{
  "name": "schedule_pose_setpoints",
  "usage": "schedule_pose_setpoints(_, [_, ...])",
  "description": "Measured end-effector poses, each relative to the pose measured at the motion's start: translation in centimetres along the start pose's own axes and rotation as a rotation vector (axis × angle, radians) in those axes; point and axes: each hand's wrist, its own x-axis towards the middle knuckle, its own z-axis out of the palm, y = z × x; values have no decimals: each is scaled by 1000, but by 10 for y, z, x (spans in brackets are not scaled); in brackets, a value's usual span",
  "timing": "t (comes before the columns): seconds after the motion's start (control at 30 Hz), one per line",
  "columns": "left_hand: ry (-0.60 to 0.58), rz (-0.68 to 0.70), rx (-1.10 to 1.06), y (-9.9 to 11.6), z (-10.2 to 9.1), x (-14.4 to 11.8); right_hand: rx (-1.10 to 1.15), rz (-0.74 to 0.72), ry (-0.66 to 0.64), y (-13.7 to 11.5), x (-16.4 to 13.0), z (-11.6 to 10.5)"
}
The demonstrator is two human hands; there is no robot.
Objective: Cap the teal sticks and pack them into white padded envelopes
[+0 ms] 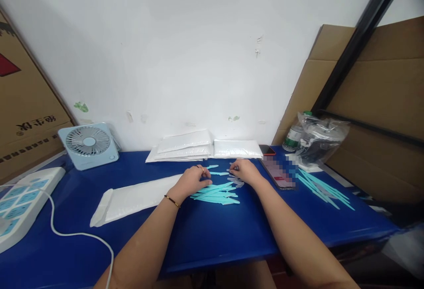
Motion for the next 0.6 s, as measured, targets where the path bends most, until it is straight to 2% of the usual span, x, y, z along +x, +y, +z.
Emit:
schedule_pose_setpoints(0.1, [-132,62,-69,7,4,-2,-34,26,19,1,-1,-2])
schedule_pose_setpoints(0.2, [-150,29,-71,8,8,-1,-24,41,39,2,-3,-4])
schedule_pose_setpoints(0.27, [-117,12,-59,6,7,0,34,56,49,3,-4,-7])
schedule_pose_setpoints(0.47, [63,-70,-62,-3,0,1,694,84,28,1,-12,-24])
schedule_pose_setpoints(0.6, [83,-91,-107,-9,1,2,899,68,-19,-5,-15,-27])
